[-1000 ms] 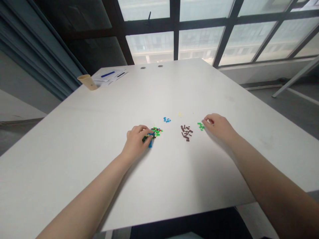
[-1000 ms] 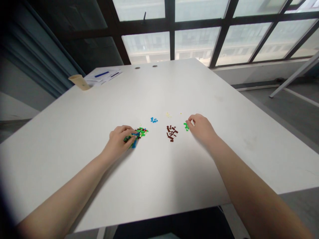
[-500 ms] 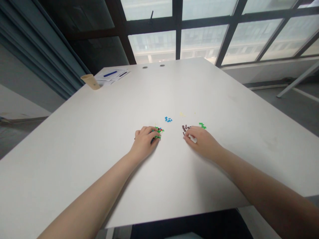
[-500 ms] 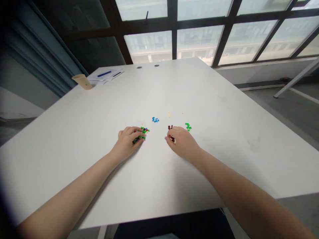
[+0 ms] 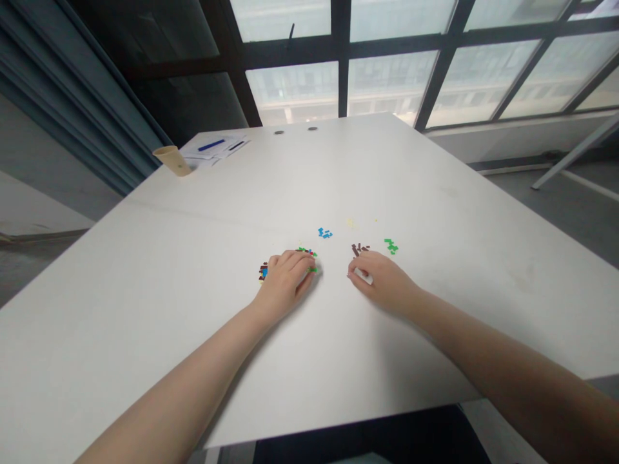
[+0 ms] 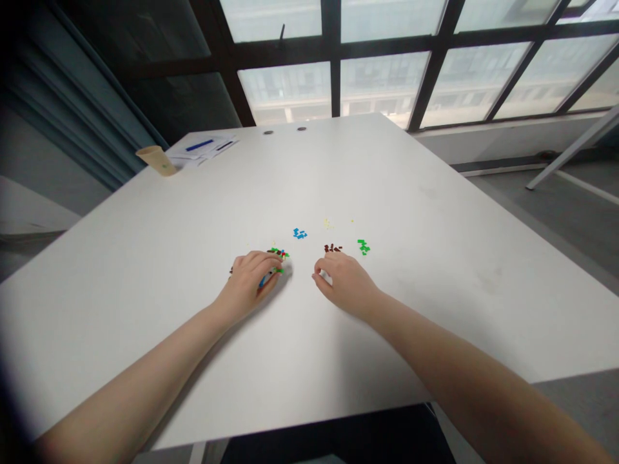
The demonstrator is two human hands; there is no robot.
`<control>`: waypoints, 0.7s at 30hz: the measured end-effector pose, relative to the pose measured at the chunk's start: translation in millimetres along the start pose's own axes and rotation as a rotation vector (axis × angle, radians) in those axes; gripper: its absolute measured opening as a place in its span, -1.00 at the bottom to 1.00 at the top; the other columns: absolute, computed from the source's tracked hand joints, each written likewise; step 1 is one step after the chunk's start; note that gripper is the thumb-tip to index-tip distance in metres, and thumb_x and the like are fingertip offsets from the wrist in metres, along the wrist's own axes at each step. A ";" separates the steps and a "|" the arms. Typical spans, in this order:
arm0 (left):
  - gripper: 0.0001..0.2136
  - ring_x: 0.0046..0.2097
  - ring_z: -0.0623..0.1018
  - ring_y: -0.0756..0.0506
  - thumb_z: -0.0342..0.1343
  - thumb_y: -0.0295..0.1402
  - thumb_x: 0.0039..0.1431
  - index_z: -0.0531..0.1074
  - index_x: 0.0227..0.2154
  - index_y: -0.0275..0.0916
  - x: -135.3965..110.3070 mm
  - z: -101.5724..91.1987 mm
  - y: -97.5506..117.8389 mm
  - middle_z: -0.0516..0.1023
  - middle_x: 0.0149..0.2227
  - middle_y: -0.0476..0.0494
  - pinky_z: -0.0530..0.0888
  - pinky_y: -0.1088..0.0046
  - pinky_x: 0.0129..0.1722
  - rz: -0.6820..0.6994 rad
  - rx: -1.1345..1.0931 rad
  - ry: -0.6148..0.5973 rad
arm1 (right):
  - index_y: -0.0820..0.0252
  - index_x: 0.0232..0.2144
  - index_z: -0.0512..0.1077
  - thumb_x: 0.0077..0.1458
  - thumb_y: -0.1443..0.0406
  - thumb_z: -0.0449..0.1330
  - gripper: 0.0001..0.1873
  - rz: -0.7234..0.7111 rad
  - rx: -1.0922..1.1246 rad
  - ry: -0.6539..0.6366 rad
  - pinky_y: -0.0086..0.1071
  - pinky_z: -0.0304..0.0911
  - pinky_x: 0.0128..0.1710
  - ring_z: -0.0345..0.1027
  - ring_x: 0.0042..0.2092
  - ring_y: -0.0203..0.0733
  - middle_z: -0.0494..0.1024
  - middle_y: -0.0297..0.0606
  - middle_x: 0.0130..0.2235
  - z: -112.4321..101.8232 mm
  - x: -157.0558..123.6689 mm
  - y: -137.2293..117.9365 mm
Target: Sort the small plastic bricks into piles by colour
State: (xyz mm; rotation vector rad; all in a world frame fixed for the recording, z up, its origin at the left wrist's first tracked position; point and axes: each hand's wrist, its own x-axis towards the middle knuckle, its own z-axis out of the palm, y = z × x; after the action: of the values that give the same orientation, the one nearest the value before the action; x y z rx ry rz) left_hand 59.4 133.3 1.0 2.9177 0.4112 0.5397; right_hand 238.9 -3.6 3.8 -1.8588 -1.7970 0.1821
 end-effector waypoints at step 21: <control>-0.86 -0.20 0.43 -0.12 -0.06 -0.49 0.11 0.37 -0.31 -0.21 -1.2 11.4 -12.0 0.48 -0.29 -0.16 0.36 0.28 -0.20 -0.024 -0.173 0.032 | 0.22 -0.41 0.40 0.06 0.34 0.05 -0.87 -0.032 0.024 -0.039 -0.38 0.11 -0.30 0.20 -0.37 -0.26 0.38 -0.28 -0.47 6.4 -1.0 -0.1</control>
State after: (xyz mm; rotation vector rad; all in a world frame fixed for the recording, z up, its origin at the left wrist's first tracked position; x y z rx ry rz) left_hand 59.6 143.4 -12.3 2.7383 0.3829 0.5884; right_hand 235.8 -2.7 -1.8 -1.8203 -1.8412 0.2289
